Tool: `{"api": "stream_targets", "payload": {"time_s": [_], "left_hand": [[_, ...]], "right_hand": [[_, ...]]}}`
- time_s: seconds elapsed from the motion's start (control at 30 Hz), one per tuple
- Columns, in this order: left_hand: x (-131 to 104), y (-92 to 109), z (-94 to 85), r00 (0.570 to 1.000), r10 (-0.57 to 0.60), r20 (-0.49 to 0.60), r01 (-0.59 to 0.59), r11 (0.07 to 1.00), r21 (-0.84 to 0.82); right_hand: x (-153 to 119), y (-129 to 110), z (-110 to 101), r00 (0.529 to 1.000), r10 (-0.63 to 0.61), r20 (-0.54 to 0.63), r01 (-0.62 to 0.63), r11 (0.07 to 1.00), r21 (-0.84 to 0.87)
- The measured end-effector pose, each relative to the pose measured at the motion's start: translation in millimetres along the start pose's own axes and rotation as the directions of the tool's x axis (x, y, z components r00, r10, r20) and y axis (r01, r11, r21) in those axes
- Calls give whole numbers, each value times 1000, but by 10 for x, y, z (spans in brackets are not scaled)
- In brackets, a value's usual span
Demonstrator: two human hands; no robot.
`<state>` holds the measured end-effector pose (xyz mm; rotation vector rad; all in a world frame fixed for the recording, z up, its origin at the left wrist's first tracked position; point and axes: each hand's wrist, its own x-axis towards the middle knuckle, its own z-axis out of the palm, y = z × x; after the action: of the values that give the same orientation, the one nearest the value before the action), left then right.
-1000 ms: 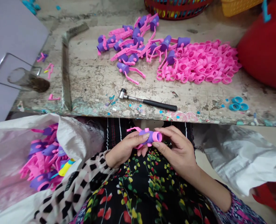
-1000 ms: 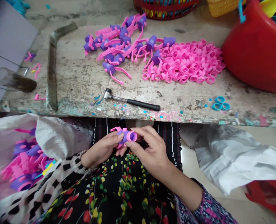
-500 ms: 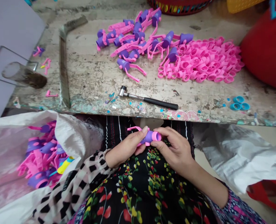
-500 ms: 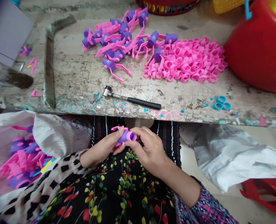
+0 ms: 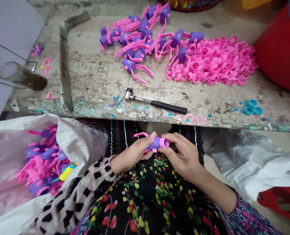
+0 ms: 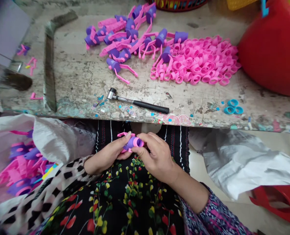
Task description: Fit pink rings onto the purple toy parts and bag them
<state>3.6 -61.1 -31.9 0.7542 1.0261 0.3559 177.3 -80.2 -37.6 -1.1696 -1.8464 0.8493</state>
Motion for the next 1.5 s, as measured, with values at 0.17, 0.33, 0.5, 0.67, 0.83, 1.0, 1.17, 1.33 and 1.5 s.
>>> {"api": "stream_targets", "payload": {"time_s": [0.17, 0.33, 0.5, 0.67, 0.83, 1.0, 1.17, 1.33, 1.5], "left_hand": [[2, 4, -16, 1000, -15, 3, 15, 1000, 14], [7, 3, -11, 1000, 2, 20, -3, 998, 61], [25, 9, -10, 997, 76, 21, -78, 981, 176], [-7, 53, -12, 983, 177, -42, -137, 873, 468], [-80, 78, 41, 947, 304, -104, -132, 663, 737], [-176, 135, 102, 905, 417, -79, -139, 465, 874], [-255, 211, 151, 874, 462, -148, 5, 296, 955], [-296, 223, 184, 868, 473, -151, 93, 145, 985], [-277, 152, 166, 889, 439, -133, 72, 153, 986]], "right_hand": [[3, 32, 12, 1000, -17, -2, 17, 999, 29], [6, 55, 17, 1000, -11, -7, 11, 999, 52], [6, 24, -32, 998, 51, -41, -44, 986, 159], [52, -37, -40, 951, 298, -76, -229, 851, 472], [214, -173, 105, 778, 628, 10, -414, 501, 760], [340, -319, 187, 706, 684, 185, -460, 244, 853], [368, -382, 233, 688, 677, 261, -483, 158, 861], [333, -390, 341, 715, 664, 217, -424, 165, 891], [279, -351, 427, 661, 713, 233, -433, 109, 895]]}}
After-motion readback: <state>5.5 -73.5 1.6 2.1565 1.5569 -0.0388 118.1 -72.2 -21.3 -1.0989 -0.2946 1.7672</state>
